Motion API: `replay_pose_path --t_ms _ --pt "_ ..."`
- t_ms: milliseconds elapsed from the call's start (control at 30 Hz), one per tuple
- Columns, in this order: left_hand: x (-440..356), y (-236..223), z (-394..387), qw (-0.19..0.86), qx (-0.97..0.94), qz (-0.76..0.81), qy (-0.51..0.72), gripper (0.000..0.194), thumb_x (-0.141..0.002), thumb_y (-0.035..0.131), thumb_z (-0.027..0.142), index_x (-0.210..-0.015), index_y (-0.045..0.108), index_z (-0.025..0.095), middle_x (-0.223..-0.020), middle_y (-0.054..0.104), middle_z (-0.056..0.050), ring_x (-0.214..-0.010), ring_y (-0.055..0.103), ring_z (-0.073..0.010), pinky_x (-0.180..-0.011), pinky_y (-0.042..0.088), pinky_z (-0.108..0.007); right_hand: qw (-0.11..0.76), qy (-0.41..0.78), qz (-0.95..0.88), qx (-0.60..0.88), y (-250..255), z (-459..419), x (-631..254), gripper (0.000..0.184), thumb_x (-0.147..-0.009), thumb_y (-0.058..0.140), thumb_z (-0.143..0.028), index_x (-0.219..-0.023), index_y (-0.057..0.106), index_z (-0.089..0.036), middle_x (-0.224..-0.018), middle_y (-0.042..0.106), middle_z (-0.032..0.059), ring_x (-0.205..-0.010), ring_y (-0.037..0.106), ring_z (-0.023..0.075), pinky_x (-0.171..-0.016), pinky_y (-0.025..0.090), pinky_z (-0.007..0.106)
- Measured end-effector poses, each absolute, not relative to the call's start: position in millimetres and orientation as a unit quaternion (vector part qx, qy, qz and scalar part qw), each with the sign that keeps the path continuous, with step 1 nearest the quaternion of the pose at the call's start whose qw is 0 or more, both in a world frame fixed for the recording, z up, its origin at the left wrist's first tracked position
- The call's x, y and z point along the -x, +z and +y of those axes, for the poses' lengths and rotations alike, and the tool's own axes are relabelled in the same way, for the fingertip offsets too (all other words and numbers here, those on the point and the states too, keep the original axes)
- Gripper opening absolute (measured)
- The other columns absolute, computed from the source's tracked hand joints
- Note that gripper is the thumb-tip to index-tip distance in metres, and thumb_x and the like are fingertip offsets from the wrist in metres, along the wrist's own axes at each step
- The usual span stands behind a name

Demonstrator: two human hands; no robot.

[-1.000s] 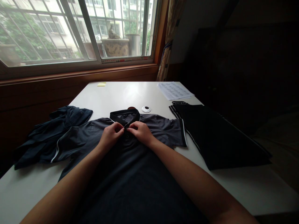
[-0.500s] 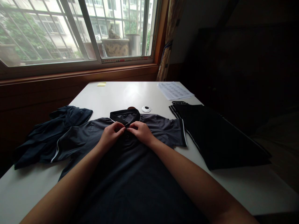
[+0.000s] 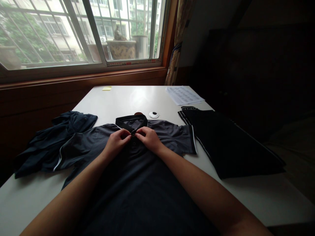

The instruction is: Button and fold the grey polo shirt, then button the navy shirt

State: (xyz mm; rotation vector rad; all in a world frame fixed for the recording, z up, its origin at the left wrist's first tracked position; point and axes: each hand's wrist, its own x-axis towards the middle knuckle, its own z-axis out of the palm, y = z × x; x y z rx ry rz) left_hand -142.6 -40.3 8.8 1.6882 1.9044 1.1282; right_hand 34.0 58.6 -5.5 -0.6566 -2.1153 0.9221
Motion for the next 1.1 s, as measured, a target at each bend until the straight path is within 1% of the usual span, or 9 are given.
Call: replay_pose_path --t_ms 100,167,333,467,533,600,700,933,1100 --pt "142.6 8.8 -40.4 0.177 -0.593 0.676 0.401 0.022 -0.083 0.066 0.039 -0.090 0.069 0.019 -0.084 0.073 -0.002 -0.077 0.067 -0.0191 -0.069 0.050 -0.027 0.380 0.359 -0.810 0.266 -5.0 58.6 -34.4 0.007 -0.087 0.064 -0.021 -0.091 0.069 -0.019 -0.088 0.070 0.0026 -0.084 0.065 0.0164 -0.080 0.049 0.027" --pt "142.4 8.9 -40.5 0.177 -0.590 0.676 0.405 0.020 -0.083 0.066 0.038 -0.089 0.069 0.019 -0.083 0.072 -0.002 -0.076 0.067 -0.0187 -0.069 0.050 -0.027 0.391 0.367 -0.798 0.275 -5.0 58.2 -34.7 0.010 -0.087 0.062 -0.021 -0.096 0.068 -0.019 -0.086 0.067 0.0014 -0.078 0.063 0.0152 -0.076 0.049 0.027" --pt "142.2 7.4 -40.0 0.176 -0.593 0.672 0.406 0.018 -0.084 0.066 0.036 -0.090 0.069 0.019 -0.081 0.071 -0.002 -0.075 0.067 -0.0183 -0.067 0.050 -0.027 0.402 0.384 -0.786 0.270 -5.7 55.6 -35.3 0.042 -0.088 0.061 -0.023 -0.129 0.056 -0.022 -0.082 0.061 -0.0029 -0.068 0.056 0.0125 -0.070 0.048 0.024" --pt "143.1 4.2 -40.0 0.137 -0.632 0.651 0.398 0.015 -0.085 0.064 0.031 -0.093 0.068 0.019 -0.086 0.071 -0.003 -0.076 0.066 -0.0178 -0.069 0.050 -0.028 0.351 0.367 -0.817 0.274 -3.9 53.1 -36.0 0.053 -0.089 0.060 -0.021 -0.141 0.051 -0.026 -0.075 0.059 -0.0052 -0.066 0.056 0.0119 -0.070 0.045 0.023" --pt "143.7 2.4 -40.0 0.104 -0.663 0.632 0.386 0.012 -0.086 0.064 0.028 -0.093 0.067 0.019 -0.087 0.070 -0.003 -0.077 0.064 -0.0173 -0.070 0.049 -0.028 0.326 0.343 -0.833 0.288 -2.9 52.7 -36.1 0.047 -0.088 0.060 -0.020 -0.134 0.059 -0.026 -0.072 0.059 -0.0050 -0.065 0.056 0.0122 -0.069 0.044 0.023" --pt "144.3 0.7 -39.9 0.080 -0.687 0.618 0.375 0.009 -0.086 0.063 0.025 -0.092 0.066 0.020 -0.087 0.069 -0.003 -0.076 0.063 -0.0168 -0.070 0.049 -0.028 0.312 0.320 -0.843 0.299 -2.4 52.8 -36.1 0.034 -0.087 0.059 -0.019 -0.118 0.068 -0.024 -0.071 0.060 -0.0039 -0.067 0.058 0.0132 -0.069 0.043 0.023" --pt "144.9 -0.8 -39.6 0.069 -0.700 0.609 0.367 0.007 -0.087 0.061 0.023 -0.092 0.066 0.020 -0.088 0.068 -0.003 -0.075 0.061 -0.0161 -0.069 0.049 -0.027 0.309 0.297 -0.848 0.311 -2.1 53.2 -36.2 0.022 -0.086 0.058 -0.019 -0.103 0.071 -0.023 -0.070 0.062 -0.0029 -0.068 0.060 0.0143 -0.070 0.043 0.024" --pt "146.0 -0.5 -39.2 0.056 -0.701 0.629 0.330 0.006 -0.088 0.060 0.022 -0.091 0.065 0.021 -0.090 0.069 -0.002 -0.076 0.062 -0.0164 -0.071 0.049 -0.028 0.295 0.257 -0.862 0.324 0.3 52.1 -38.4 0.019 -0.084 0.058 -0.019 -0.098 0.070 -0.023 -0.074 0.067 -0.0019 -0.070 0.062 0.0156 -0.071 0.043 0.025" --pt "144.7 1.1 -39.6 0.041 -0.699 0.647 0.302 0.006 -0.087 0.061 0.022 -0.091 0.066 0.022 -0.093 0.071 -0.003 -0.081 0.065 -0.0185 -0.074 0.050 -0.029 0.266 0.197 -0.885 0.327 3.3 51.0 -40.7 0.017 -0.082 0.061 -0.019 -0.096 0.069 -0.024 -0.085 0.072 0.0007 -0.079 0.064 0.0181 -0.073 0.044 0.026"
